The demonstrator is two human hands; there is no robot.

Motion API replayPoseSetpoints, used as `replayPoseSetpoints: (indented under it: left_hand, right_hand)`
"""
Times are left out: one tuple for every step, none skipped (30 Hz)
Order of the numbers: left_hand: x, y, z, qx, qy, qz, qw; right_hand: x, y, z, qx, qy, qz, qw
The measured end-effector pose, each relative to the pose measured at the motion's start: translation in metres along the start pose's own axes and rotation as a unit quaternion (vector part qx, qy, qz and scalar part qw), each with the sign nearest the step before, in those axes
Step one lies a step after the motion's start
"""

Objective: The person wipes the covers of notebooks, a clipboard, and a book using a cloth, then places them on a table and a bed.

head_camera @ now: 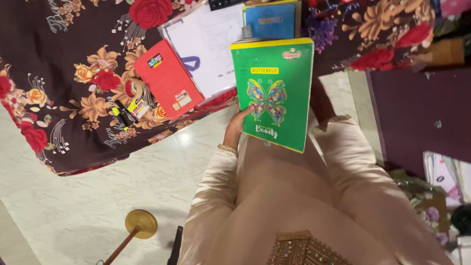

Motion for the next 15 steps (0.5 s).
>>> replayPoseSetpoints:
  left_hand:
    - [0.0, -0.005, 0.008, 0.063, -0.005, 0.012, 0.998]
    - [0.004, -0.01, 0.011, 0.066, -0.004, 0.007, 0.998]
    - [0.006, -0.013, 0.013, 0.061, -0.004, 0.004, 0.998]
    - [0.007, -0.016, 0.015, 0.056, -0.003, 0.001, 0.998]
    - [0.007, -0.021, 0.018, 0.059, 0.0, -0.004, 0.998]
    - [0.007, -0.025, 0.023, 0.066, -0.009, -0.019, 0.998]
    - [0.007, -0.027, 0.03, 0.075, -0.017, -0.036, 0.996]
    - [0.007, -0.027, 0.038, 0.08, -0.013, -0.042, 0.996]
    - [0.007, -0.028, 0.045, 0.075, 0.006, -0.055, 0.996]
    - [0.007, -0.029, 0.051, 0.07, 0.026, -0.067, 0.995]
    - [0.007, -0.032, 0.057, 0.075, 0.029, -0.076, 0.994]
    - [0.006, -0.033, 0.064, 0.102, 0.064, -0.074, 0.99]
    - [0.006, -0.029, 0.075, 0.135, 0.098, -0.068, 0.984]
    - [0.009, -0.028, 0.084, 0.144, 0.101, -0.076, 0.981]
    - [0.012, -0.027, 0.089, 0.127, 0.101, -0.091, 0.983]
  right_hand:
    - [-0.012, -0.014, 0.001, 0.004, 0.009, -0.003, 1.0]
    - [-0.025, -0.029, 0.003, 0.008, 0.017, -0.007, 1.0]
    - [-0.038, -0.04, 0.007, 0.013, 0.024, -0.006, 1.0]
    - [-0.049, -0.051, 0.01, 0.016, 0.028, -0.006, 0.999]
    - [-0.059, -0.062, 0.011, 0.019, 0.033, -0.007, 0.999]
    - [-0.066, -0.074, 0.011, 0.02, 0.037, -0.008, 0.999]
    - [-0.071, -0.084, 0.01, 0.021, 0.037, -0.011, 0.999]
    - [-0.074, -0.094, 0.008, 0.021, 0.04, -0.016, 0.999]
    - [-0.077, -0.104, 0.004, 0.02, 0.041, -0.02, 0.999]
    - [-0.077, -0.111, 0.0, 0.018, 0.037, -0.026, 0.999]
    - [-0.076, -0.121, -0.006, 0.014, 0.03, -0.034, 0.999]
    - [-0.068, -0.127, -0.012, 0.011, 0.025, -0.041, 0.999]
    - [-0.059, -0.134, -0.018, 0.007, 0.012, -0.052, 0.999]
    - [-0.051, -0.14, -0.024, 0.002, 0.004, -0.063, 0.998]
    - [-0.046, -0.147, -0.031, -0.003, -0.003, -0.074, 0.997]
Point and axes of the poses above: each hand's wrist, its own y-axis towards the middle knuckle, its own z-axis out of the palm, x = y × z, the point moved 4 cm from there along y, towards the middle knuckle, and after that the axes turned 4 degrees about x, right-handed, at the moved point
